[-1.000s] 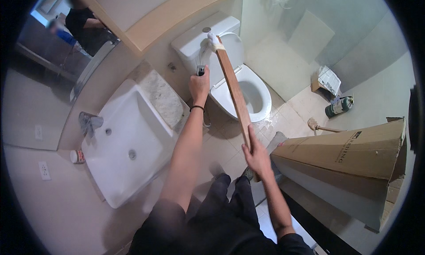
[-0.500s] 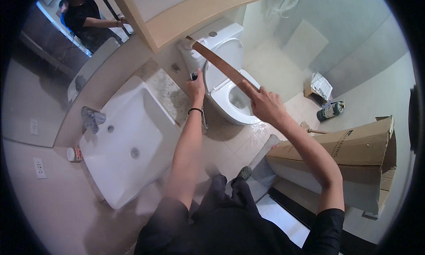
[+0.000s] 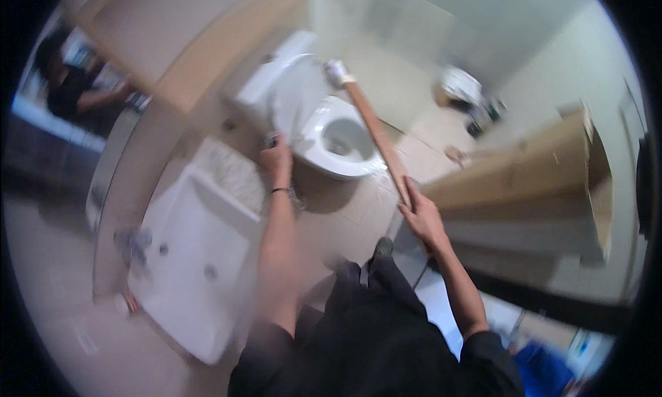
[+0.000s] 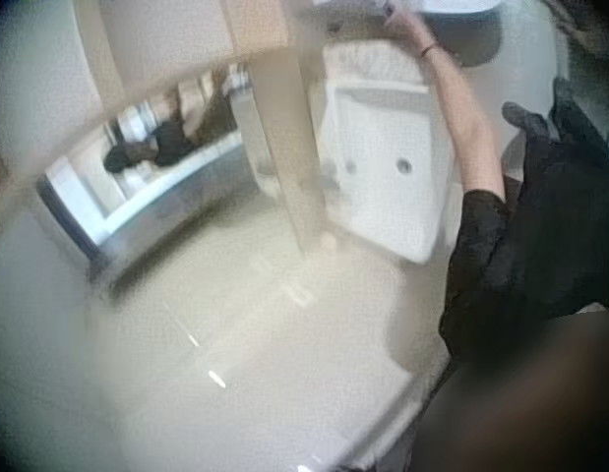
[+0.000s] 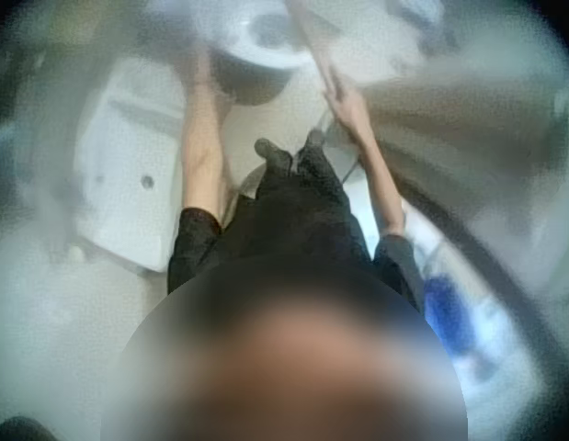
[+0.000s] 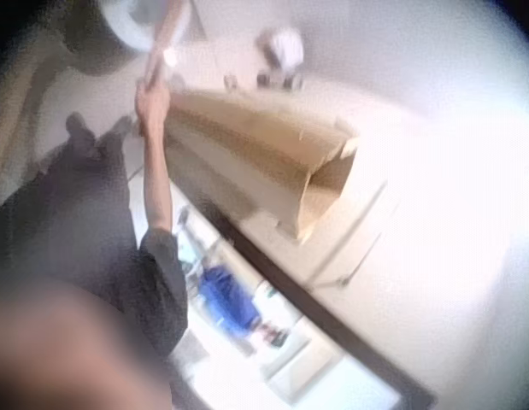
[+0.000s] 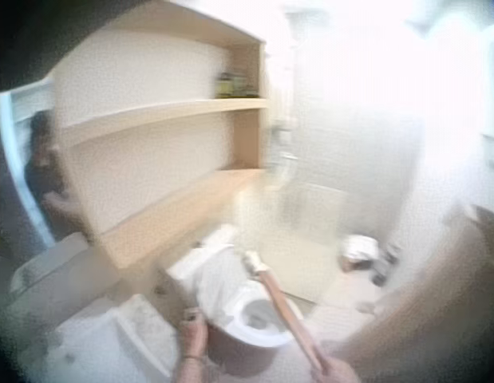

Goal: The person scrubs the inside of a white toilet bowl with a long-handled brush, then flushes the toilet. They continue by scrubbing the tiled floor around the toilet and rinsing the area with a handheld bidet sprayer.

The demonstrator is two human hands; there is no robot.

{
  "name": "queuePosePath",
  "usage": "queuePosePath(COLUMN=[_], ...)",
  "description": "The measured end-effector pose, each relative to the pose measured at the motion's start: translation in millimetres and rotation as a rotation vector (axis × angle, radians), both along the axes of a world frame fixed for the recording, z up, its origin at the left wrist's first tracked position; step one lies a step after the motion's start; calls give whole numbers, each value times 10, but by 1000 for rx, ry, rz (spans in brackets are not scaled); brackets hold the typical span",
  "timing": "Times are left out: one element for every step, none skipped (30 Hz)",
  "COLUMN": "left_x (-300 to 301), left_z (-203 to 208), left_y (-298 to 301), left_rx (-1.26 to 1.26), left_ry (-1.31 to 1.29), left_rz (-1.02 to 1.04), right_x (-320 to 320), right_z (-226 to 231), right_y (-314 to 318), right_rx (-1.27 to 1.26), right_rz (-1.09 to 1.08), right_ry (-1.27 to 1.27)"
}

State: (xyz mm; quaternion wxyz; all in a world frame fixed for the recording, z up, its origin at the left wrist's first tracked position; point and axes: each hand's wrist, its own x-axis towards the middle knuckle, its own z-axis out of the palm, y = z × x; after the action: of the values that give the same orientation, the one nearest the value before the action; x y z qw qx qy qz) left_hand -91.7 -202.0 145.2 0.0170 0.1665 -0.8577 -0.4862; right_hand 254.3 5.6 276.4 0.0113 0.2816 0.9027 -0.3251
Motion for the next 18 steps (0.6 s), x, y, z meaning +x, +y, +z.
queuePosePath(left_x=[-3, -27, -46, -77, -89, -75, -76, -49, -61, -37, -16, 14, 49, 81, 111, 136, 157, 175], left_z=[-101, -183, -253, -297, -329, -354, -359, -344, -347, -322, -308, -291, -280, -273, -270, -276, -286, -300], left_y=[29, 24, 18, 21, 44, 73, 77, 121, 120, 170, 201, 229, 268, 303, 340, 369, 392, 409], left_rx=[118, 187, 117, 67, 54, 84, 60, 53, 54, 55, 59, 41, 24, 4, 31, 52, 77, 63], left_ry=[47, -9, -96, -169, -218, -218, -176, -195, -161, -143, -125, -127, -125, -153, -107, -91, -93, -85], left_rz=[42, -5, 30, 16, 15, -9, -61, -102, -120, -139, -153, -183, -210, -232, -254, -270, -287, -281], right_x=[148, 301, 468, 646, 809, 972, 1106, 1238, 1320, 1410, 1466, 1499, 1529, 1544, 1517, 1498, 1471, 1442], right_z=[-139, -285, -437, -598, -753, -913, -1079, -1237, -1375, -1501, -1616, -1715, -1797, -1868, -1942, -2007, -2069, -2126], right_y=[1, 13, 27, 47, 91, 135, 171, 222, 196, 244, 283, 328, 400, 469, 554, 629, 689, 736], right_rx=[-47, -101, -119, -146, -193, -245, -292, -320, -332, -344, -543, -750, -1000, -1217, -1421, -1683, -1937, -2254], right_rz=[-73, -138, -204, -249, -327, -385, -434, -474, -514, -569, -669, -748, -861, -989, -1077, -1115, -1169, -1210], right_ry=[-21, -79, -116, -145, -164, -179, -183, -153, -119, -119, -58, 51, 110, 135, 204, 297, 379, 498])
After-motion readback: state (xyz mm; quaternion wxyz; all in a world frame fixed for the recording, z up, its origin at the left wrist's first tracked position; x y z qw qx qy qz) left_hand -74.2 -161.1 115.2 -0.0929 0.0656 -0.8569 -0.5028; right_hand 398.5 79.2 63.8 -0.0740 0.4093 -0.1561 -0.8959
